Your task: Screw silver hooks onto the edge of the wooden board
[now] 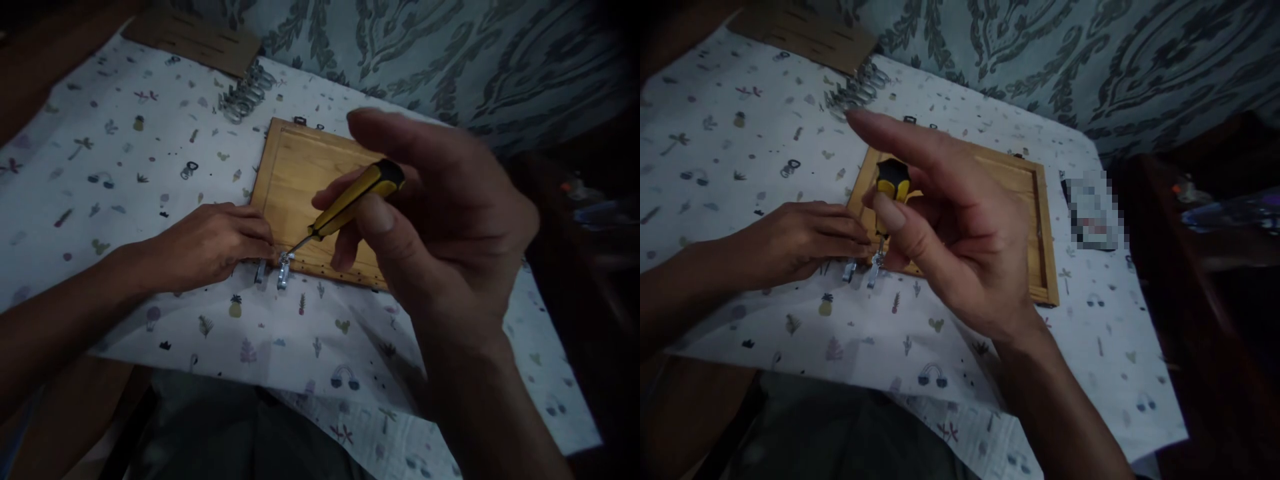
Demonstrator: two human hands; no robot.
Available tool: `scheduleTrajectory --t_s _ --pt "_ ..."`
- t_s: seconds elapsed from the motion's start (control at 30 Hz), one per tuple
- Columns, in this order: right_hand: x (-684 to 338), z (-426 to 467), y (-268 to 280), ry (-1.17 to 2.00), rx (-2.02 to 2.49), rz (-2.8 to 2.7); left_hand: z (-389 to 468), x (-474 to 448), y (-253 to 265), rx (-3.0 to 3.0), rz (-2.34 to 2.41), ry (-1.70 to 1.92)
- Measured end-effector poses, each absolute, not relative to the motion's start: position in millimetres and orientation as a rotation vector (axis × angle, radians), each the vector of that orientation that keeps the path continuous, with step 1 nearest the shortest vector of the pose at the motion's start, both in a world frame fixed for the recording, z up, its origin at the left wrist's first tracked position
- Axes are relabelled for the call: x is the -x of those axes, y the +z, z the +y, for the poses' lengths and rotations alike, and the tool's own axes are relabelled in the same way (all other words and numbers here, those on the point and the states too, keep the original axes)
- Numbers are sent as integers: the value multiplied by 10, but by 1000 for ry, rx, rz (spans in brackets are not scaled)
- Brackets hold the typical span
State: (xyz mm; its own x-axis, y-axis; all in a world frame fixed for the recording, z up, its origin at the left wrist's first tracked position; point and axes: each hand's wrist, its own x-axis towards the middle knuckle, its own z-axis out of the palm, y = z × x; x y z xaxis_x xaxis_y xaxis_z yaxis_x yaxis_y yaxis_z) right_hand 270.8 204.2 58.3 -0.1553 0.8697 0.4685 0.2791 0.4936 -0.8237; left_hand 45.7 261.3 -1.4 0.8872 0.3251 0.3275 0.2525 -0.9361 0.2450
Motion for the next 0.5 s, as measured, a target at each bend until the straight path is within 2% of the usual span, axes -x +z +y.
scheduleTrajectory --t_s 0.5 --pt "-2775 2185 449 688 790 -1655 2607 -460 -36 -2872 439 592"
